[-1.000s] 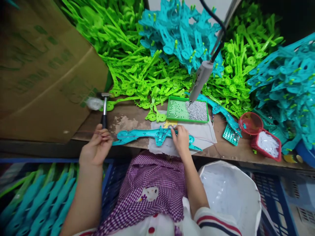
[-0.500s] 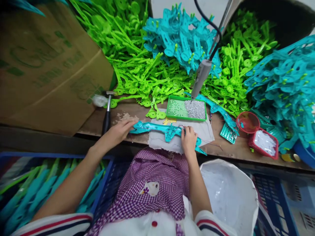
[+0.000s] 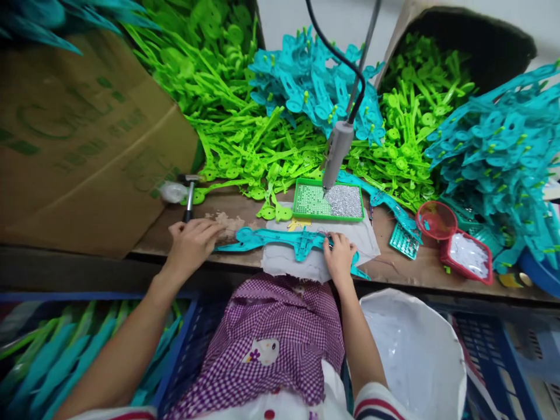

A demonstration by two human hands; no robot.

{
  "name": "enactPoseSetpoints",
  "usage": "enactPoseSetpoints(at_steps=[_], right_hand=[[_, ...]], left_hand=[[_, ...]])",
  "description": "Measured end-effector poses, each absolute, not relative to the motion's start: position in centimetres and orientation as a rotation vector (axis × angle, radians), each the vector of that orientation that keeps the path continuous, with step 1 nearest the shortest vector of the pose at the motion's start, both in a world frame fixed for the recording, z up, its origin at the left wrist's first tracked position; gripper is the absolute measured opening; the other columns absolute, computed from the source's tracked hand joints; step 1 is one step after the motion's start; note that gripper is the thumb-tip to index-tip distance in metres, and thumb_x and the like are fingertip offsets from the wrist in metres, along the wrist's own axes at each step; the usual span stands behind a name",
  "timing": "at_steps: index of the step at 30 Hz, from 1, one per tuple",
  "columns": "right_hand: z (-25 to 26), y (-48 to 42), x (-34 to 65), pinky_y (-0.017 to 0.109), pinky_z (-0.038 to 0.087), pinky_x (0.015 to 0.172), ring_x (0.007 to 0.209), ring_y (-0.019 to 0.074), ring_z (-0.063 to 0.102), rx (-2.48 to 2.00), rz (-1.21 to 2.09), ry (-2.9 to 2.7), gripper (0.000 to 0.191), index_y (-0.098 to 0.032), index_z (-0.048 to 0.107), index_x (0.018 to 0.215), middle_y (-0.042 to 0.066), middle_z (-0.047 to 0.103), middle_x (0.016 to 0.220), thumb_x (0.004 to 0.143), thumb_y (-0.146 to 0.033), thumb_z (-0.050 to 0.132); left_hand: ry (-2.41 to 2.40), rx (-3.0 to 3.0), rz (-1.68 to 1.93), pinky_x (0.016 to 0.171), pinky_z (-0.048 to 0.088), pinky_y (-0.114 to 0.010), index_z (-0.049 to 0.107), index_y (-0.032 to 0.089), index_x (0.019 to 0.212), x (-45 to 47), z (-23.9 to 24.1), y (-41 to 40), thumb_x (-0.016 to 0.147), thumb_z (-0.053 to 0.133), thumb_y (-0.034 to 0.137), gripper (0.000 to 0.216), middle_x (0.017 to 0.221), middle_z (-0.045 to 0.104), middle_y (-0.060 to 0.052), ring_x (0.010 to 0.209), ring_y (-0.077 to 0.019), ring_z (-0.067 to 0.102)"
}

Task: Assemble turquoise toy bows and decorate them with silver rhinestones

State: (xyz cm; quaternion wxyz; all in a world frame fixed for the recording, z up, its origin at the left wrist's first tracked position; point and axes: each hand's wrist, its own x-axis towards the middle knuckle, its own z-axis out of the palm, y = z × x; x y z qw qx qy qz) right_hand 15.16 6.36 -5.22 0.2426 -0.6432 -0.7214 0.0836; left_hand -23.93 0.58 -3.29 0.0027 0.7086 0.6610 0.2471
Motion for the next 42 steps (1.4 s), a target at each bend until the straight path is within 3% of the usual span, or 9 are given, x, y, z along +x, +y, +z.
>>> enactPoseSetpoints(at_steps=[4,7,13,17,22,27,31,38,42], right_hand=[[-5.5,6.7,15.5,0.038,0.026,0.091,0.107,0.0232,0.059,-1.788,0.183,-2.009,0.036,-0.025,0.067,0.120,0.008,0.070,0.117,0.101,-0.041,0.040],[-5.4,6.7,15.5,0.037,0.025,0.090,0.108,0.0217,0.058,-1.827,0.186,-2.033,0.036,-0.028,0.066,0.124,0.006,0.070,0.119,0.101,-0.040,0.041],[-5.1,6.7,15.0,0.040,0.026,0.092,0.108,0.0234,0.058,-1.876,0.164,-2.087,0.039,-0.025,0.064,0.129,0.008,0.069,0.119,0.102,-0.039,0.039],[-5.2,7.0,14.7,0.042,0.028,0.096,0.114,0.0250,0.057,-1.860,0.200,-2.046,0.041,-0.024,0.060,0.133,0.009,0.066,0.125,0.100,-0.038,0.040],[-4.5,7.1,15.4,0.048,0.030,0.101,0.126,0.0290,0.052,-1.706,0.229,-2.011,0.050,-0.024,0.051,0.142,0.014,0.058,0.137,0.097,-0.045,0.048],[-2.2,5.8,15.8,0.048,0.034,0.102,0.124,0.0277,0.056,-1.527,0.142,-1.905,0.044,-0.026,0.054,0.139,0.013,0.059,0.133,0.097,-0.040,0.054],[-1.6,4.7,14.5,0.045,0.036,0.102,0.122,0.0252,0.057,-1.432,0.216,-1.902,0.038,-0.027,0.056,0.135,0.011,0.061,0.129,0.098,-0.034,0.056],[-3.0,3.4,11.9,0.043,0.036,0.099,0.119,0.0234,0.059,-1.392,0.334,-2.020,0.035,-0.026,0.056,0.134,0.009,0.064,0.126,0.099,-0.030,0.055],[-2.8,2.9,11.8,0.042,0.037,0.098,0.117,0.0230,0.060,-1.408,0.364,-2.019,0.032,-0.026,0.058,0.131,0.009,0.065,0.124,0.100,-0.030,0.054]], left_hand=[[1.879,2.080,0.949,0.106,0.044,-0.045,0.072,0.026,0.118,-25.7,-3.7,0.2,0.094,0.050,0.032,0.033,0.127,0.069,-0.009,0.115,-0.0266,0.063],[1.869,1.863,1.020,0.098,0.052,-0.037,0.075,0.025,0.108,-27.4,-4.0,-0.2,0.092,0.057,0.043,0.030,0.115,0.074,-0.006,0.105,-0.0239,0.069],[2.057,2.059,0.767,0.106,0.041,-0.049,0.072,0.027,0.117,-23.8,-1.0,0.0,0.094,0.056,0.041,0.031,0.129,0.068,-0.009,0.123,-0.0318,0.058],[1.885,2.005,0.935,0.103,0.045,-0.040,0.067,0.025,0.124,-15.4,0.5,5.0,0.097,0.054,0.033,0.031,0.119,0.068,-0.008,0.115,-0.0253,0.059],[1.813,1.965,0.587,0.103,0.043,-0.051,0.069,0.020,0.118,-10.0,-1.2,13.0,0.072,0.081,0.018,0.047,0.128,0.062,-0.014,0.123,-0.0378,0.051],[1.702,1.730,1.000,0.095,0.051,-0.041,0.063,0.020,0.107,-12.1,-2.5,12.5,0.080,0.073,0.026,0.029,0.113,0.066,-0.009,0.105,-0.0256,0.063],[1.529,1.195,1.379,0.089,0.056,-0.036,0.055,0.019,0.114,-14.3,-4.3,9.7,0.072,0.080,0.033,0.051,0.123,0.063,-0.011,0.111,-0.0240,0.064],[1.663,1.163,1.181,0.077,0.059,-0.036,0.051,0.021,0.128,-14.0,-5.7,9.8,0.067,0.084,0.025,0.069,0.124,0.065,-0.012,0.084,-0.0190,0.070],[1.814,1.471,1.035,0.079,0.056,-0.037,0.055,0.023,0.126,-13.0,-4.6,10.6,0.075,0.081,0.027,0.058,0.111,0.071,-0.007,0.079,-0.0202,0.069]])
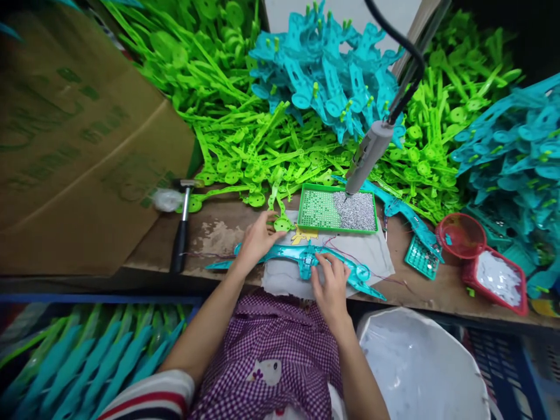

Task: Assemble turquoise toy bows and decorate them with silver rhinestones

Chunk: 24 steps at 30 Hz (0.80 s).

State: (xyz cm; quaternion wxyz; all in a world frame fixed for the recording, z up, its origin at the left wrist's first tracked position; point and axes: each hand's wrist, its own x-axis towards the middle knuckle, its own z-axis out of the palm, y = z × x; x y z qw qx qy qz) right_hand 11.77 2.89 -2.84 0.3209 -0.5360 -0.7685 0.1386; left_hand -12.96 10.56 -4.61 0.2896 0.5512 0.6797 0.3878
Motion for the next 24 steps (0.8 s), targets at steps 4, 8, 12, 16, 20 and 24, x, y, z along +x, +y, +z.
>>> enactPoseSetpoints(at_steps=[4,8,12,16,20,24], right_hand=[[-1.8,3.2,11.7,0.042,0.037,0.099,0.116,0.0235,0.060,-1.392,0.408,-2.029,0.029,-0.025,0.062,0.126,0.009,0.066,0.122,0.100,-0.031,0.053],[0.2,5.6,9.3,0.040,0.038,0.099,0.116,0.0223,0.060,-1.343,0.495,-2.010,0.027,-0.025,0.066,0.121,0.008,0.067,0.121,0.101,-0.034,0.050],[1.0,9.9,4.0,0.044,0.034,0.104,0.122,0.0241,0.056,-1.417,0.517,-2.164,0.031,-0.027,0.061,0.128,0.007,0.065,0.131,0.101,-0.036,0.049],[-0.1,12.5,0.5,0.052,0.031,0.105,0.132,0.0302,0.048,-1.511,0.498,-2.441,0.039,-0.025,0.054,0.138,0.010,0.053,0.149,0.099,-0.032,0.051],[-0.8,12.2,0.3,0.062,0.022,0.109,0.131,0.0317,0.046,-1.484,0.411,-2.509,0.039,-0.023,0.054,0.137,0.014,0.055,0.147,0.100,-0.035,0.049],[-0.7,12.0,0.6,0.060,0.022,0.110,0.120,0.0307,0.055,-1.425,0.382,-2.564,0.043,-0.017,0.054,0.136,0.017,0.064,0.131,0.098,-0.038,0.055]], left_hand=[[1.884,1.689,0.952,0.085,0.053,-0.037,0.057,0.024,0.126,-12.9,-4.1,10.2,0.081,0.078,0.032,0.051,0.110,0.072,-0.006,0.085,-0.0219,0.067],[1.872,1.916,0.851,0.099,0.046,-0.043,0.060,0.022,0.126,-13.5,-4.2,9.5,0.080,0.079,0.036,0.052,0.119,0.068,-0.009,0.111,-0.0292,0.058],[1.796,2.005,0.825,0.105,0.043,-0.045,0.058,0.019,0.132,-14.7,-3.8,8.9,0.083,0.073,0.032,0.053,0.128,0.063,-0.012,0.120,-0.0311,0.054],[1.799,1.956,0.851,0.109,0.041,-0.045,0.055,0.021,0.137,-16.6,-3.2,8.5,0.087,0.063,0.025,0.050,0.131,0.060,-0.011,0.124,-0.0293,0.054],[1.795,1.972,0.706,0.104,0.045,-0.045,0.059,0.021,0.132,-17.6,-3.3,9.3,0.083,0.066,0.024,0.049,0.123,0.064,-0.012,0.118,-0.0315,0.058],[1.866,1.984,0.704,0.095,0.049,-0.042,0.065,0.020,0.121,-17.5,-3.6,10.2,0.083,0.067,0.027,0.038,0.114,0.066,-0.012,0.107,-0.0317,0.062]])
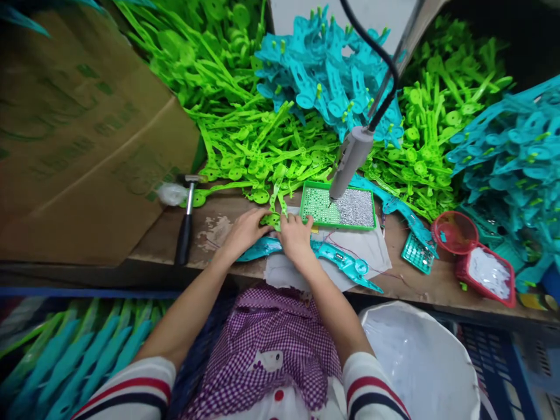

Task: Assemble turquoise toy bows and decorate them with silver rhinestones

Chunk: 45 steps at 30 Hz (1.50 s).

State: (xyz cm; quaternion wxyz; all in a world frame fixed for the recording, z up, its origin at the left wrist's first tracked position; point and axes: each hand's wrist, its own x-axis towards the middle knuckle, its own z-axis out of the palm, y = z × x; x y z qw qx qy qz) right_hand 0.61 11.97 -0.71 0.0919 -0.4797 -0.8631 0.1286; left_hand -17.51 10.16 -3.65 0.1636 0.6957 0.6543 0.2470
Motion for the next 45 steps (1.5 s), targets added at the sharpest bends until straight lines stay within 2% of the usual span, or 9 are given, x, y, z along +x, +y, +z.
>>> enactPoseSetpoints(at_steps=[4,8,11,24,29,32,37,40,45], right_hand=[[0.3,12.4,0.9,0.054,0.024,0.112,0.118,0.0282,0.058,-1.341,0.532,-2.476,0.043,-0.017,0.061,0.127,0.014,0.069,0.123,0.092,-0.040,0.063],[1.8,11.7,3.2,0.039,0.044,0.098,0.107,0.0226,0.065,-1.339,1.000,-2.156,0.044,-0.020,0.063,0.121,0.008,0.073,0.115,0.089,-0.050,0.063],[2.1,9.6,5.8,0.034,0.048,0.093,0.106,0.0206,0.066,-1.349,1.163,-2.000,0.043,-0.021,0.062,0.121,0.006,0.071,0.120,0.085,-0.046,0.067],[2.1,5.0,10.4,0.037,0.048,0.102,0.115,0.0216,0.061,-1.284,0.883,-1.880,0.042,-0.021,0.059,0.120,0.007,0.066,0.120,0.080,-0.031,0.064],[2.5,1.3,14.6,0.044,0.049,0.102,0.118,0.0258,0.061,-1.140,0.771,-1.730,0.043,-0.024,0.058,0.121,0.009,0.066,0.123,0.080,-0.037,0.060],[1.9,-0.6,18.6,0.048,0.051,0.097,0.114,0.0295,0.063,-1.284,0.615,-1.481,0.041,-0.023,0.061,0.117,0.012,0.067,0.117,0.084,-0.046,0.056],[0.7,-2.3,24.3,0.051,0.050,0.095,0.117,0.0341,0.062,-1.392,0.424,-1.090,0.052,-0.021,0.061,0.121,0.015,0.065,0.120,0.082,-0.055,0.055],[-0.2,-4.4,26.9,0.050,0.050,0.094,0.110,0.0327,0.064,-1.427,0.484,-1.028,0.050,-0.021,0.063,0.120,0.014,0.066,0.118,0.081,-0.051,0.060],[-0.8,-5.8,27.9,0.044,0.052,0.081,0.083,0.0254,0.066,-1.430,0.602,-0.948,0.047,-0.021,0.066,0.117,0.011,0.068,0.103,0.082,-0.051,0.057]], left_hand=[[1.746,2.038,0.713,0.094,0.050,-0.039,0.065,0.022,0.123,-18.4,-4.2,10.2,0.085,0.065,0.031,0.039,0.114,0.064,-0.010,0.104,-0.0284,0.062],[1.705,2.073,0.737,0.099,0.048,-0.041,0.068,0.025,0.119,-19.3,-4.8,10.1,0.085,0.065,0.038,0.036,0.121,0.060,-0.009,0.110,-0.0298,0.060],[1.731,2.124,0.670,0.095,0.049,-0.041,0.069,0.026,0.115,-19.2,-5.2,10.3,0.088,0.062,0.045,0.034,0.116,0.062,-0.009,0.107,-0.0303,0.061],[1.908,2.195,0.547,0.093,0.052,-0.043,0.064,0.027,0.105,-18.9,-4.8,9.6,0.095,0.049,0.051,0.030,0.120,0.059,-0.006,0.105,-0.0283,0.062],[1.920,2.135,0.848,0.108,0.045,-0.053,0.060,0.029,0.124,-14.9,-0.9,7.5,0.092,0.058,0.045,0.036,0.138,0.049,-0.009,0.127,-0.0350,0.051],[1.448,2.205,0.909,0.105,0.047,-0.047,0.062,0.031,0.124,-6.7,1.4,6.8,0.095,0.054,0.030,0.030,0.121,0.062,-0.006,0.118,-0.0281,0.058],[0.882,2.445,0.382,0.092,0.046,-0.043,0.071,0.022,0.098,6.6,1.1,11.4,0.087,0.050,0.009,0.026,0.101,0.068,-0.010,0.102,-0.0280,0.062],[0.856,2.523,0.168,0.085,0.044,-0.040,0.068,0.019,0.079,8.8,0.0,14.5,0.083,0.053,0.008,0.019,0.090,0.069,-0.010,0.090,-0.0263,0.064],[0.798,2.391,0.147,0.085,0.042,-0.037,0.062,0.022,0.071,8.6,-1.4,15.9,0.079,0.065,0.017,0.010,0.083,0.069,-0.005,0.087,-0.0242,0.064]])
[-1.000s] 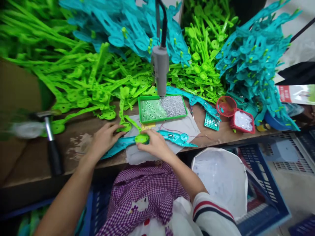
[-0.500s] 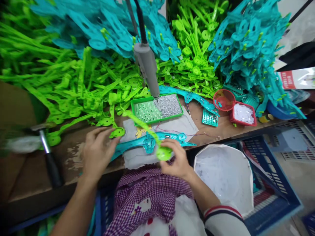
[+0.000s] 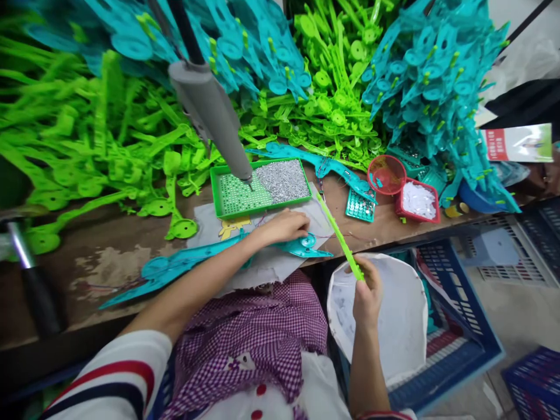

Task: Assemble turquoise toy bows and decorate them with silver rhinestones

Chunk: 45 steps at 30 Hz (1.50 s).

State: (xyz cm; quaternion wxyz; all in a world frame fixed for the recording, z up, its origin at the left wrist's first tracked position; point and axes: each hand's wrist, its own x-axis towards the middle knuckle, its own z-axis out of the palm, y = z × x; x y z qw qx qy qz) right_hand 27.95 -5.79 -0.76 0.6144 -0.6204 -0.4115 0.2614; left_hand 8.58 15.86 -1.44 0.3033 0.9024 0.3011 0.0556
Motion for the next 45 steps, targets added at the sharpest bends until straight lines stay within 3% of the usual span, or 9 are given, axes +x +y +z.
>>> enactPoseSetpoints(at_steps=[3,8,12,16,25,31,37,42,45], right_hand=[[0.1,-4.9,27.5,0.045,0.053,0.082,0.084,0.0254,0.067,-1.358,0.505,-0.957,0.048,-0.023,0.064,0.120,0.010,0.068,0.107,0.084,-0.053,0.053],[1.0,-7.1,27.8,0.047,0.053,0.094,0.112,0.0307,0.064,-1.482,0.652,-1.385,0.042,-0.024,0.063,0.122,0.012,0.067,0.119,0.086,-0.047,0.062],[0.5,-8.4,26.6,0.046,0.052,0.098,0.115,0.0274,0.062,-1.620,0.592,-1.516,0.038,-0.025,0.059,0.122,0.011,0.065,0.120,0.085,-0.035,0.066],[-0.7,-3.8,24.6,0.043,0.051,0.096,0.111,0.0260,0.061,-1.717,0.414,-1.549,0.039,-0.023,0.058,0.121,0.011,0.064,0.118,0.086,-0.039,0.068],[-3.7,3.9,23.9,0.043,0.041,0.090,0.119,0.0311,0.056,-1.912,0.349,-1.872,0.045,-0.022,0.059,0.117,0.012,0.061,0.128,0.088,-0.057,0.063],[-2.9,4.3,25.7,0.041,0.036,0.087,0.112,0.0295,0.057,-1.954,0.442,-1.985,0.040,-0.022,0.057,0.111,0.009,0.065,0.117,0.090,-0.057,0.059],[-2.6,6.3,25.3,0.046,0.036,0.091,0.121,0.0323,0.052,-1.912,0.363,-2.125,0.046,-0.022,0.056,0.110,0.014,0.058,0.135,0.087,-0.061,0.061],[-0.9,5.9,26.2,0.051,0.034,0.097,0.126,0.0319,0.052,-1.799,0.397,-2.319,0.035,-0.024,0.058,0.117,0.013,0.058,0.141,0.094,-0.051,0.057],[0.0,3.6,25.5,0.050,0.036,0.098,0.126,0.0303,0.054,-1.758,0.304,-2.158,0.030,-0.026,0.059,0.123,0.013,0.058,0.141,0.098,-0.041,0.055]], left_hand=[[0.885,2.256,0.268,0.087,0.041,-0.037,0.056,0.022,0.067,8.9,-2.2,15.7,0.078,0.067,0.018,0.016,0.080,0.068,-0.005,0.087,-0.0249,0.064],[1.042,1.986,0.557,0.078,0.046,-0.035,0.053,0.022,0.088,8.7,-2.4,16.0,0.095,0.047,0.024,0.009,0.088,0.069,-0.005,0.083,-0.0219,0.064],[1.004,1.471,1.006,0.074,0.049,-0.030,0.043,0.023,0.092,8.1,-2.1,16.6,0.100,0.045,0.033,0.013,0.089,0.067,-0.001,0.073,-0.0135,0.065],[0.987,1.398,1.216,0.071,0.049,-0.028,0.041,0.023,0.093,7.5,-1.7,16.0,0.101,0.044,0.034,0.014,0.088,0.064,0.000,0.068,-0.0102,0.062],[1.135,1.607,0.980,0.078,0.050,-0.032,0.045,0.023,0.095,5.4,-3.2,12.7,0.101,0.044,0.036,0.014,0.090,0.066,-0.002,0.083,-0.0161,0.066],[1.114,1.670,0.909,0.078,0.048,-0.032,0.046,0.023,0.098,6.0,-3.9,12.3,0.102,0.041,0.037,0.015,0.089,0.065,-0.001,0.082,-0.0166,0.064],[1.125,1.727,0.850,0.076,0.048,-0.032,0.045,0.023,0.096,6.2,-4.3,12.2,0.100,0.042,0.035,0.012,0.085,0.063,-0.001,0.080,-0.0174,0.063],[1.159,1.793,0.823,0.076,0.050,-0.033,0.048,0.022,0.100,6.5,-4.1,12.2,0.102,0.041,0.034,0.014,0.087,0.065,-0.003,0.080,-0.0178,0.064],[1.104,2.070,0.835,0.090,0.051,-0.039,0.055,0.020,0.107,5.9,-2.1,10.8,0.102,0.041,0.028,0.017,0.104,0.068,-0.008,0.098,-0.0212,0.065]])
